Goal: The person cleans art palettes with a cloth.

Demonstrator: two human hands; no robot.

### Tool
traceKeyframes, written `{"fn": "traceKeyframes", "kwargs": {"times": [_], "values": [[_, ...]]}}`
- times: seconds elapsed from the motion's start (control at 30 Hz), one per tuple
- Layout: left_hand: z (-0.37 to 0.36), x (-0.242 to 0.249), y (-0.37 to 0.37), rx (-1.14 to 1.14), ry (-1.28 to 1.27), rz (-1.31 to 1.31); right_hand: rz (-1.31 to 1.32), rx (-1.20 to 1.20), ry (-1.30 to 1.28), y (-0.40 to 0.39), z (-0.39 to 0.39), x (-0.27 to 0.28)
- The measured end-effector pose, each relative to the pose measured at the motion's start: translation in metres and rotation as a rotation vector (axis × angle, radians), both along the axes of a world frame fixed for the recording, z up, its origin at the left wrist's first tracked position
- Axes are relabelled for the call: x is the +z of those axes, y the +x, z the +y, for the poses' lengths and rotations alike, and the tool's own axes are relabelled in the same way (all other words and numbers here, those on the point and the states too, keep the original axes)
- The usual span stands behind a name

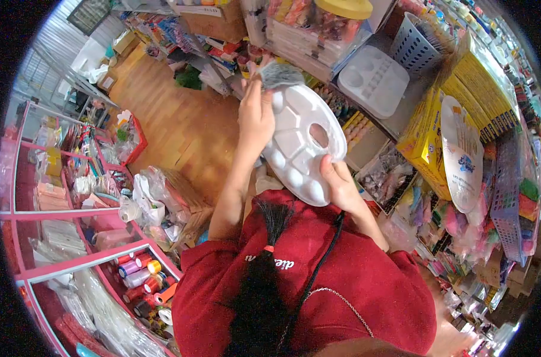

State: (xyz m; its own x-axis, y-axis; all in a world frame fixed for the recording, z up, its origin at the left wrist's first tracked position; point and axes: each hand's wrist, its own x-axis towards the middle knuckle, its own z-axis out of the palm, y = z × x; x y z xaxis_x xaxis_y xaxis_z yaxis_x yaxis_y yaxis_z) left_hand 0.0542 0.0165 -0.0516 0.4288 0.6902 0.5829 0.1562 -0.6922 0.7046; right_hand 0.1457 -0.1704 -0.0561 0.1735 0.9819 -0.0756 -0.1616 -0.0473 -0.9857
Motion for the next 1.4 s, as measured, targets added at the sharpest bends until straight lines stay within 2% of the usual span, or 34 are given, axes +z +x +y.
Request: {"fn": "traceKeyframes", "kwargs": {"times": [0.07,0.1,0.2,0.23,0.27,0.33,0.37,0.43,0.5,0.53,0.6,0.63,0.73,0.87,0.93,1.0,1.2,1.4], "values": [[0.007,-0.016,-0.003,-0.016,-0.335,-0.050,-0.085,-0.083,0.069,0.007,-0.008,0.002],[0.019,-0.046,-0.002,0.027,-0.294,-0.169,-0.128,-0.128,0.103,0.010,-0.014,0.002],[0.005,-0.023,-0.007,-0.158,-0.652,-0.350,0.022,-0.342,0.034,0.020,-0.035,0.014],[0.004,-0.028,-0.009,-0.133,-0.755,-0.374,-0.012,-0.397,0.053,0.024,-0.040,0.015],[0.002,-0.021,-0.011,-0.204,-0.903,-0.444,-0.029,-0.408,0.029,0.032,-0.046,0.010],[-0.001,-0.001,-0.017,-0.723,-1.195,-0.708,-0.067,-0.329,-0.059,0.052,-0.061,-0.008],[0.004,-0.004,-0.021,-0.728,-1.256,-0.711,-0.080,-0.311,-0.075,0.055,-0.064,-0.011],[0.007,0.007,-0.027,-0.643,-0.972,-0.280,-0.144,-0.371,0.020,0.053,-0.062,-0.012],[0.017,0.013,-0.021,-0.709,-0.514,-0.099,-0.286,-0.430,0.116,0.051,-0.060,-0.010],[0.022,0.016,-0.018,-0.711,-0.288,-0.051,-0.316,-0.457,0.052,0.053,-0.061,-0.010],[0.027,0.050,-0.012,-0.963,-0.115,0.013,-0.349,-0.551,-0.029,0.054,-0.061,-0.010],[0.015,0.044,-0.002,-0.840,-0.018,-0.258,-0.354,-0.619,-0.045,0.053,-0.058,-0.009],[0.014,0.078,-0.005,-0.933,0.279,-0.173,-0.360,-0.805,0.050,0.041,-0.042,0.013],[0.005,0.082,0.007,-0.771,0.719,-0.144,-0.375,-0.966,-0.086,0.034,-0.052,0.010],[0.001,0.066,0.020,-0.682,0.845,-0.066,-0.330,-1.003,-0.087,0.032,-0.053,0.010],[-0.006,0.050,0.038,-0.614,0.881,-0.044,-0.271,-0.920,-0.087,0.034,-0.057,0.010],[-0.025,0.000,0.084,-0.472,0.858,0.217,-0.241,-0.811,-0.033,0.028,-0.058,0.019],[-0.035,0.014,0.102,-0.346,0.758,0.447,-0.299,-0.835,-0.029,0.028,-0.071,0.022]]}}
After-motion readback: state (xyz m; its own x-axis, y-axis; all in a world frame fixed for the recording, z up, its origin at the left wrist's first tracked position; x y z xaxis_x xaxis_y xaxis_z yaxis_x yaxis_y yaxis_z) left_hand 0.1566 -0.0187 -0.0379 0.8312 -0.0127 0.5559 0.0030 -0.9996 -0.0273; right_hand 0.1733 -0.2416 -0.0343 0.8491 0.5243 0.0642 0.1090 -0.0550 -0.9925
